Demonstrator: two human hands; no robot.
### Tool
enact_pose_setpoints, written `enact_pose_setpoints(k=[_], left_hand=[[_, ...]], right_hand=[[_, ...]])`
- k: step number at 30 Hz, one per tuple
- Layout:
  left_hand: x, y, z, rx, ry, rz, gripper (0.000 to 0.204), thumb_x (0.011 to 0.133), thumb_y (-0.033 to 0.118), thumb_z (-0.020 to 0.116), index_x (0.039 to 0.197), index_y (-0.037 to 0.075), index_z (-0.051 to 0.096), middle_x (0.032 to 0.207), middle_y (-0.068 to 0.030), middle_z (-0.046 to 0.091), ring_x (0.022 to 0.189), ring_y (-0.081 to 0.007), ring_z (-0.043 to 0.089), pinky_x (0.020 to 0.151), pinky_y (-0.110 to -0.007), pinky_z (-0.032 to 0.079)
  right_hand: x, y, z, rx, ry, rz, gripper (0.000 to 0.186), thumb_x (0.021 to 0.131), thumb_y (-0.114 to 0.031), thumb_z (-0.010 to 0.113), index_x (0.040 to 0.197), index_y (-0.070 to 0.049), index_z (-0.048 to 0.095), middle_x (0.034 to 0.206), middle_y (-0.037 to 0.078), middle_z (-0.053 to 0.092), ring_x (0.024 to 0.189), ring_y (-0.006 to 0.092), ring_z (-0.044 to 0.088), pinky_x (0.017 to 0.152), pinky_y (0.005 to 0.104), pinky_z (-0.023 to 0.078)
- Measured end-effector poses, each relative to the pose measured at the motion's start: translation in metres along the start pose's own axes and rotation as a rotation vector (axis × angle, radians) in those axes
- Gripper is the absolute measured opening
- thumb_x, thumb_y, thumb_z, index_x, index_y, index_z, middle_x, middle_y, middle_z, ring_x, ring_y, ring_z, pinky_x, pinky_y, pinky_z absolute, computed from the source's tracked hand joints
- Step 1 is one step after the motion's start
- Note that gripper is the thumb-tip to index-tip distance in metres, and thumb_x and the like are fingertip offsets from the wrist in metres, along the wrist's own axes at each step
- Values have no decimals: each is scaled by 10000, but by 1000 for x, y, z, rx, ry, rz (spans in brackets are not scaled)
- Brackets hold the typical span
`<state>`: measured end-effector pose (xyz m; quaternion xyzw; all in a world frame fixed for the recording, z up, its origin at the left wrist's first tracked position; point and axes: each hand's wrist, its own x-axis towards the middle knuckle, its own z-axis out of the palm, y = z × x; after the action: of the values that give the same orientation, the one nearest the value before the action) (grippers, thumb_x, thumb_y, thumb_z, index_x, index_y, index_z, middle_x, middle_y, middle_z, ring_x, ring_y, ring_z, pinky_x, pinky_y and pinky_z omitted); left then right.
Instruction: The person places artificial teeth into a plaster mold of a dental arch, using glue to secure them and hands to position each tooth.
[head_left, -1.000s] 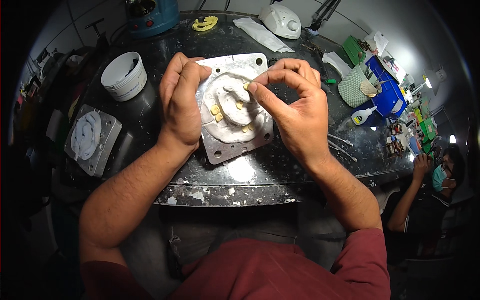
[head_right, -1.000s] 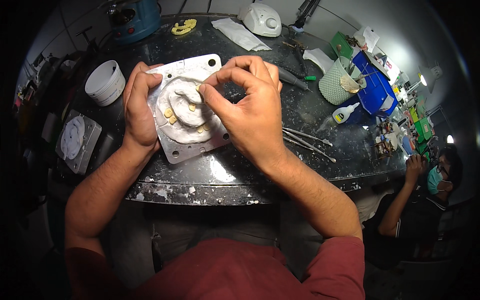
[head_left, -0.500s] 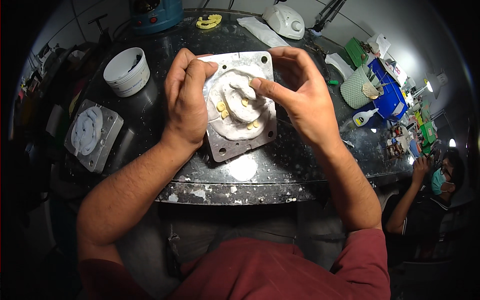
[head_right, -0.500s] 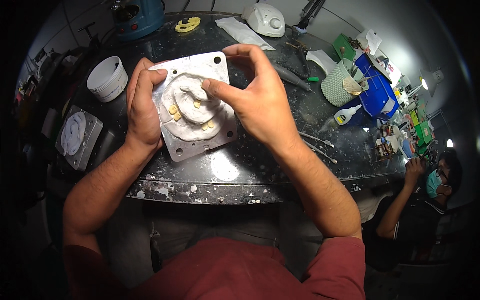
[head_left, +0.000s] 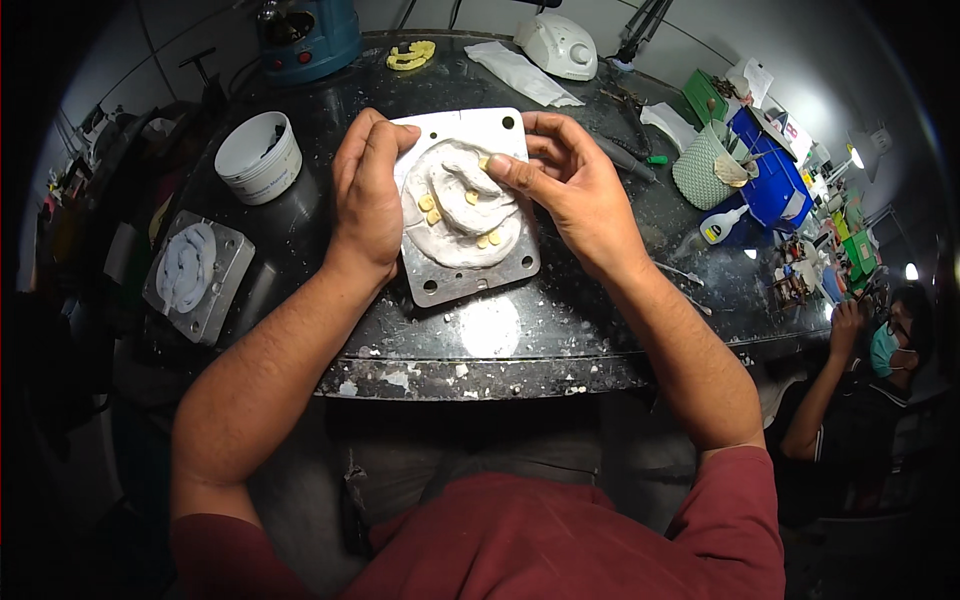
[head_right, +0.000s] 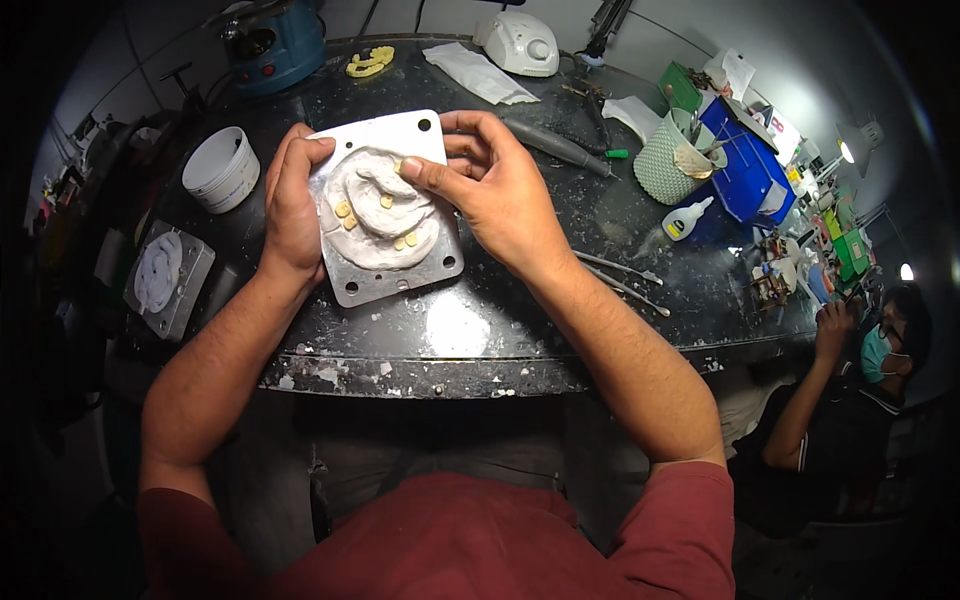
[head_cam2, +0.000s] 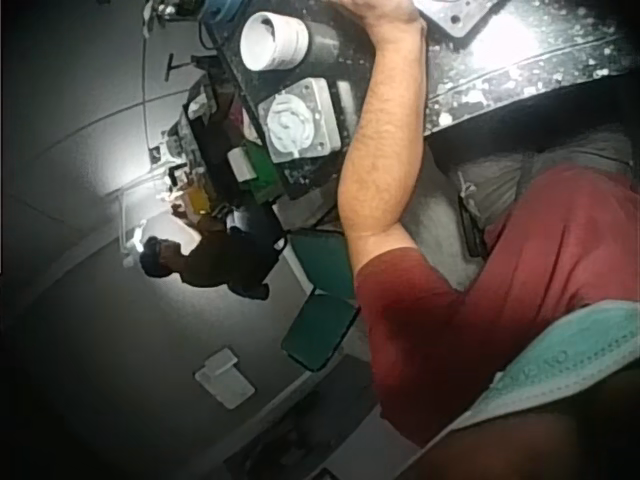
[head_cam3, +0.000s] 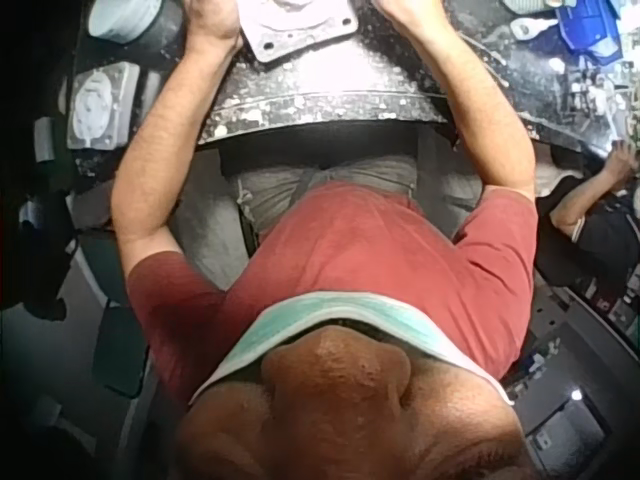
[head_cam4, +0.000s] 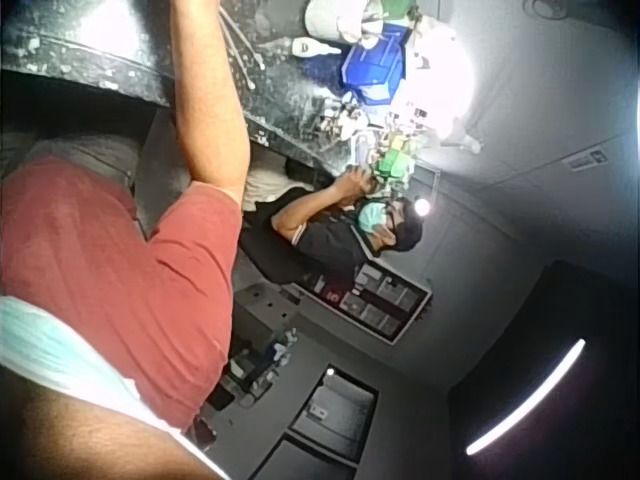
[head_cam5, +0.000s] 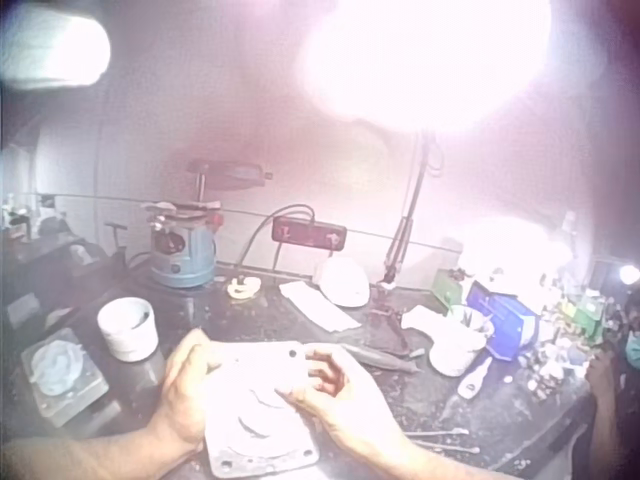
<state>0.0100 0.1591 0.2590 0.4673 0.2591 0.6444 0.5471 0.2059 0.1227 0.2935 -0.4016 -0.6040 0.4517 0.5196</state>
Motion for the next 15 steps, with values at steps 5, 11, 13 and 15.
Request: enact_pose_setpoints(k=[5, 11, 13, 15], left_hand=[[-1, 1, 2, 22, 33, -9, 233, 998, 227, 542, 829, 67, 563, 806, -1, 552, 751, -54, 488, 698, -228, 429], [3, -4, -4, -10, 5, -6, 243, 991, 219, 550, 807, 61, 556, 789, 4, 549, 750, -56, 484, 683, -232, 420], [2, -5, -1, -33, 16, -13, 248, 993, 221, 549, 806, 59, 557, 787, 6, 547, 748, -56, 480, 679, -234, 417], [2, -5, -1, -55, 26, -20, 254, 996, 223, 548, 805, 57, 558, 785, 8, 546, 746, -56, 475, 676, -235, 414]], right_hand=[[-7, -2, -9, -363, 118, -273, 413, 908, -199, 772, 1255, -26, 628, 1209, 132, 646, 1181, 215, 596, 1020, 385, 487], [-23, -11, -3, -961, -25, -763, 226, 763, -122, 743, 979, -152, 800, 1213, 63, 653, 1218, 308, 531, 1054, 436, 433], [-24, -11, -5, -1037, -38, -802, 246, 751, -118, 752, 991, -149, 798, 1214, 67, 649, 1228, 308, 524, 1049, 438, 426], [-28, -9, -2, -1058, -51, -810, 269, 751, -110, 750, 1015, -142, 791, 1224, 69, 642, 1224, 312, 525, 1052, 440, 418]])
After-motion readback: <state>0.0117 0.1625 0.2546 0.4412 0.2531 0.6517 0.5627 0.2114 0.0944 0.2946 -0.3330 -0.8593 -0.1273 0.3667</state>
